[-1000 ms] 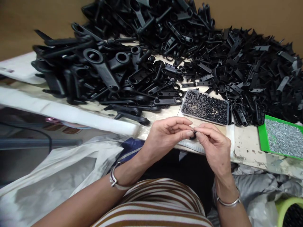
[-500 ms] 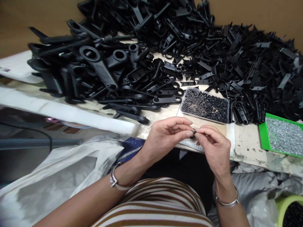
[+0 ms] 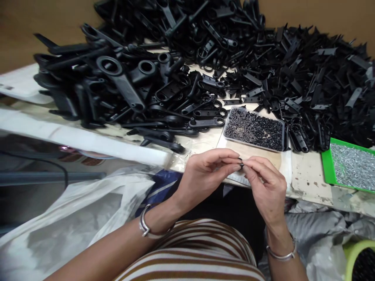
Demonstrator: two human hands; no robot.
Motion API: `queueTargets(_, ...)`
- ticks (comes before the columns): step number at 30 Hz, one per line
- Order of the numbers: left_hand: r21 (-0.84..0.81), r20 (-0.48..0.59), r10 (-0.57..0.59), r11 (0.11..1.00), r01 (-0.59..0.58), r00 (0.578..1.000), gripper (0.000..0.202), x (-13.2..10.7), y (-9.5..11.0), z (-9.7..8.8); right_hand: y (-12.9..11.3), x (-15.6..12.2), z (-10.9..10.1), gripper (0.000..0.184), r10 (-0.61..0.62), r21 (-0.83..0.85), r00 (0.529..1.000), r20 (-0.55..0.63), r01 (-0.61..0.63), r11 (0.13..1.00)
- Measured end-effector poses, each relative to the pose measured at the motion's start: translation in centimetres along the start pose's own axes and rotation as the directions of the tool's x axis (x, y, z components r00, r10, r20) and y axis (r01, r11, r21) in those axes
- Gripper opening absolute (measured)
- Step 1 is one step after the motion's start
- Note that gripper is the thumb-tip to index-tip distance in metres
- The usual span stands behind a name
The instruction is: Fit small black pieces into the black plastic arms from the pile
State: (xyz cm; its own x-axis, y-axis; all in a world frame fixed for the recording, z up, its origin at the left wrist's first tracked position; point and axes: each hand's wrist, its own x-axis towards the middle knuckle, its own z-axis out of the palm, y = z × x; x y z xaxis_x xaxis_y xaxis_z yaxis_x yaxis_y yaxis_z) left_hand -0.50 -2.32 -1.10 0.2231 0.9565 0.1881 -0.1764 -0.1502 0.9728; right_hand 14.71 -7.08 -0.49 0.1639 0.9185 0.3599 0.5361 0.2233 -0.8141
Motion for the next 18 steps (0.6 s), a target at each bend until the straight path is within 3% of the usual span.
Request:
queueTargets(8,0.216,0.025,0.197,0.956,-0.197,0.980,0.016,-0.2,0.0,0.1,-0.4,-0.4,0.4,0.006,0.007,-0.080,0.995,-0.099,-0.015,0.997)
queueTargets(13,0.427,0.069,0.328,0.844,-0.324,0.942,0.010,-0.3,-0.1,0.1,-0.9,-0.3,0.1,0.006,-0.028,-0.164,0.999,-0.041,0.021,0.986)
queueTargets(18,0.506,0.111,0.414,0.759,-0.410,0.903,0.007,-0.5,-0.4,0.0,-1.5,0.4,-0.4,0.007,-0.058,-0.227,0.996,0.065,0.072,0.971)
